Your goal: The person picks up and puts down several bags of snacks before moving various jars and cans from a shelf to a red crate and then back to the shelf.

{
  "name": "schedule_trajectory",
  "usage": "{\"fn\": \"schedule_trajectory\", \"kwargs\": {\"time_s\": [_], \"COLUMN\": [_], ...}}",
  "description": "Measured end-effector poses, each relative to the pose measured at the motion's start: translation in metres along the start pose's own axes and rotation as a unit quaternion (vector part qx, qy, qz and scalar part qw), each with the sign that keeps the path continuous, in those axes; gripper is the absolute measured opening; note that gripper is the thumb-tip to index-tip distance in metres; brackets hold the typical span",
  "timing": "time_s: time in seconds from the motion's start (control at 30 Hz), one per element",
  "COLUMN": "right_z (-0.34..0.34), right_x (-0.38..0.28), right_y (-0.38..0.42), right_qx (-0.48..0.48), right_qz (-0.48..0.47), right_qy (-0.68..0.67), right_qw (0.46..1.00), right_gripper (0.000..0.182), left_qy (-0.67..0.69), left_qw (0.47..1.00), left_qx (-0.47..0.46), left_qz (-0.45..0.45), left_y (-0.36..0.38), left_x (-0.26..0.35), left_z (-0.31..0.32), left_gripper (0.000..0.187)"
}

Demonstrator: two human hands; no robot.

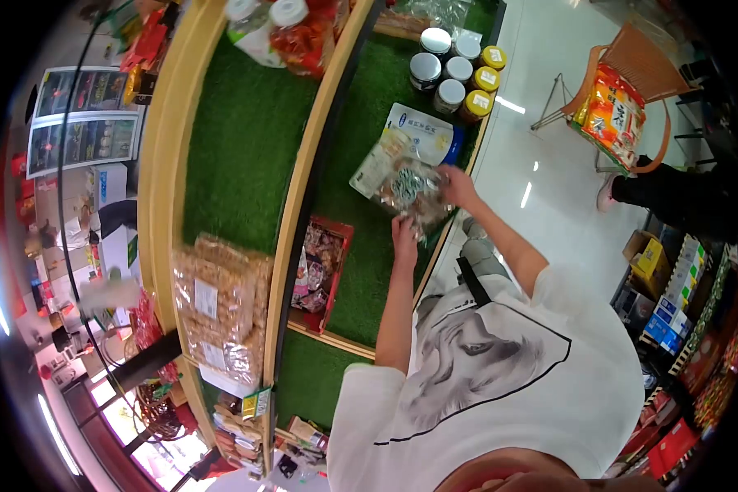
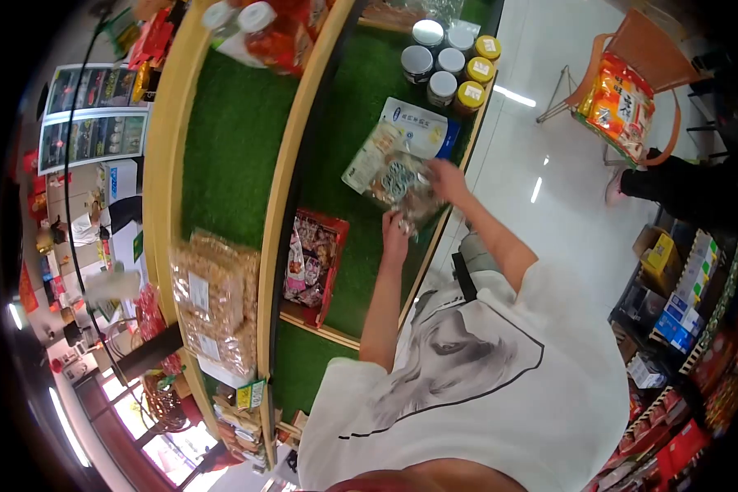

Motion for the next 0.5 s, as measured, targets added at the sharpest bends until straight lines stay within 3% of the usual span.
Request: {"fn": "schedule_trajectory", "kwargs": {"time_s": [0.07,0.13,0.23,0.33,0.5], "right_z": [-0.018,-0.035,-0.037,-0.035,-0.023], "right_x": [0.0,0.001,0.023,0.027,0.017], "right_y": [-0.058,-0.103,-0.135,-0.119,-0.041], "right_qx": [-0.025,0.016,-0.007,0.079,0.012], "right_qz": [-0.019,-0.045,-0.027,-0.036,-0.01], "right_qy": [0.124,0.123,0.194,0.254,0.196], "right_qw": [0.992,0.991,0.981,0.963,0.981], "right_gripper": [0.049,0.058,0.059,0.058,0.068], "left_qy": [-0.001,-0.046,-0.115,-0.203,-0.279], "left_qw": [1.0,0.998,0.99,0.973,0.958], "left_qx": [-0.004,0.02,0.032,0.038,0.017], "left_qz": [0.0,-0.04,-0.072,-0.1,-0.067], "left_y": [-0.034,-0.075,-0.098,-0.099,-0.057], "left_x": [0.009,0.002,0.004,0.003,-0.018], "left_z": [0.043,0.065,0.101,0.112,0.078], "left_gripper": [0.04,0.056,0.068,0.073,0.069]}}
Point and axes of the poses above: each hand's wrist, its own y-axis away from the middle knuckle, its own z-axis out of the palm, x = y × z, the point moved 6 cm from there along -y, towards the middle knuckle, and after that the axes turned 12 degrees about y, right-handed, at the moved point
